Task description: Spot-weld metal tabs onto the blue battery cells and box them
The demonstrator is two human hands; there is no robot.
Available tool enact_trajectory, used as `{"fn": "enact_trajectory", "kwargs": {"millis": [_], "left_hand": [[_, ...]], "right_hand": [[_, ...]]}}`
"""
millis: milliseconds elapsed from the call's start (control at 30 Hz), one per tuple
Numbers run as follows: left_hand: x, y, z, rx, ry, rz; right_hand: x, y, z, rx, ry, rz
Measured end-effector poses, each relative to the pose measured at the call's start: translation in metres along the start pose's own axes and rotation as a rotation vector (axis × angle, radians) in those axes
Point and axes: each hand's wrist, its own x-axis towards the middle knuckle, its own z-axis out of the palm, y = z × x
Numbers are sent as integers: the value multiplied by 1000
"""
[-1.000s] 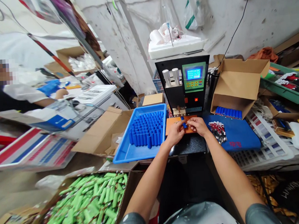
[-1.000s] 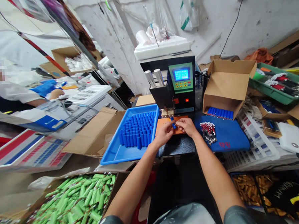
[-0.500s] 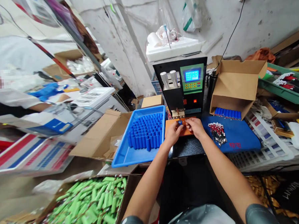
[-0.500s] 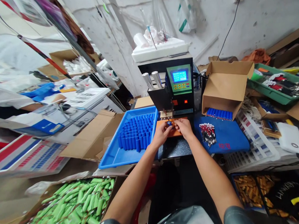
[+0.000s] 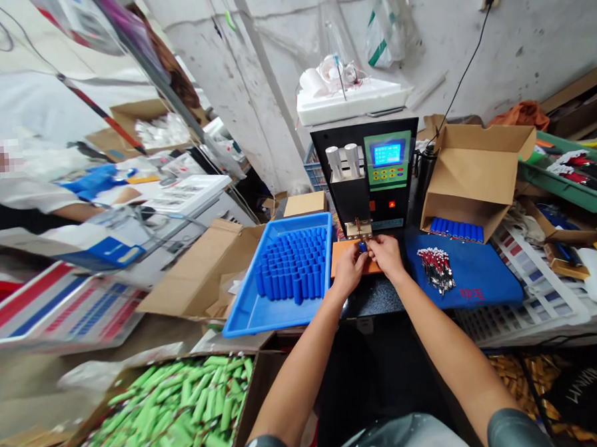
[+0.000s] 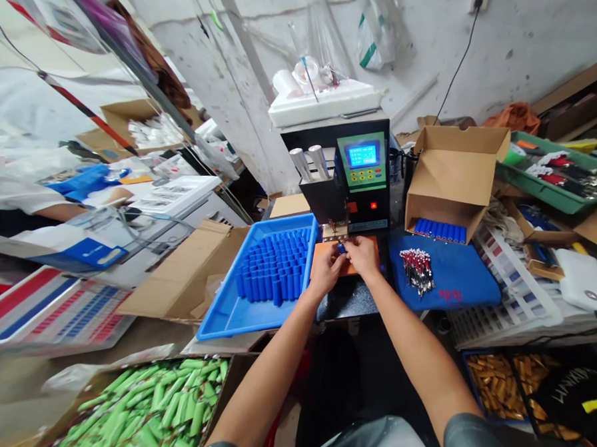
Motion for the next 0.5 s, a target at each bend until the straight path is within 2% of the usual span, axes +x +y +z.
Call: {"fn": "enact_trajectory", "kwargs": {"millis": [300,500], "left_hand": [[0,-5,2,-2,16,-10],[1,-5,2,10,20,-10]], "right_hand": [[-1,1,2,-49,50,-47],[0,1,5,-36,60,-29]]}}
